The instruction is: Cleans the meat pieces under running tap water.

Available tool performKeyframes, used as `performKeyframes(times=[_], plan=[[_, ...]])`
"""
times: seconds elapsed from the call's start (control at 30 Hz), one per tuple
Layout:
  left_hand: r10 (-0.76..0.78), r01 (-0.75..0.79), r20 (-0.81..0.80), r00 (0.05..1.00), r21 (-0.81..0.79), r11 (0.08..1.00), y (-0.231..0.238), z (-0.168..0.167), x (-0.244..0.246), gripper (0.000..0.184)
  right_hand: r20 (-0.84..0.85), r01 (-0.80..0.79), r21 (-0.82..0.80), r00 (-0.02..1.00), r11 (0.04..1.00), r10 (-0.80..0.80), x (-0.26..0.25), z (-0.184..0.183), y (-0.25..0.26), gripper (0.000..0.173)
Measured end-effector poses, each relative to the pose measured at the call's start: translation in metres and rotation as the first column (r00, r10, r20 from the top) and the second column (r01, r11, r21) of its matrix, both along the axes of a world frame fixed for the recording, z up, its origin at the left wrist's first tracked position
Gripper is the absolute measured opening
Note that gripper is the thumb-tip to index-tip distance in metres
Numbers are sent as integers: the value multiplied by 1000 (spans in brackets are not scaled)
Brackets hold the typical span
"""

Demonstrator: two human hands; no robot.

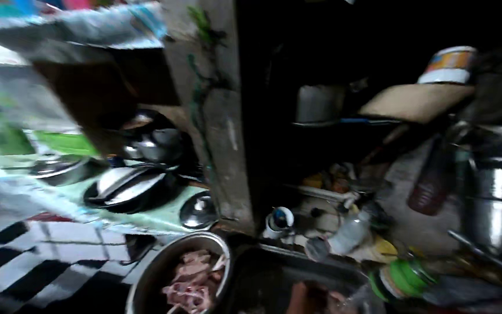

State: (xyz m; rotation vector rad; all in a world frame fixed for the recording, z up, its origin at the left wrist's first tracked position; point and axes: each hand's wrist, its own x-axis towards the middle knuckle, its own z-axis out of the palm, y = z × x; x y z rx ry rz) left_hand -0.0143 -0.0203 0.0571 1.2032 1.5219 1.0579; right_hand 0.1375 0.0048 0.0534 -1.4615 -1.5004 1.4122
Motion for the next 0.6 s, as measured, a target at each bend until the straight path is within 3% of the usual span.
performKeyframes(times=[0.1, 0.27, 0.4, 0.6], plan=[[-25, 25, -52, 998, -11, 1000, 2, 3, 3, 21, 72, 8, 54, 997, 999, -12, 2, -16, 4, 33], [-54, 53, -63, 997, -5, 999, 6, 1, 8, 20, 134, -12, 69, 991, 998, 2, 14, -7, 1, 34], [-69, 67, -68, 995, -29, 997, 12, 13, 12, 21, 95, 7, 27, 995, 1000, -9, 20, 8, 2, 36], [-38, 38, -23, 999, 9, 999, 14, 39, 22, 19, -6, 118, 102, 993, 988, -118, 19, 25, 5, 34]])
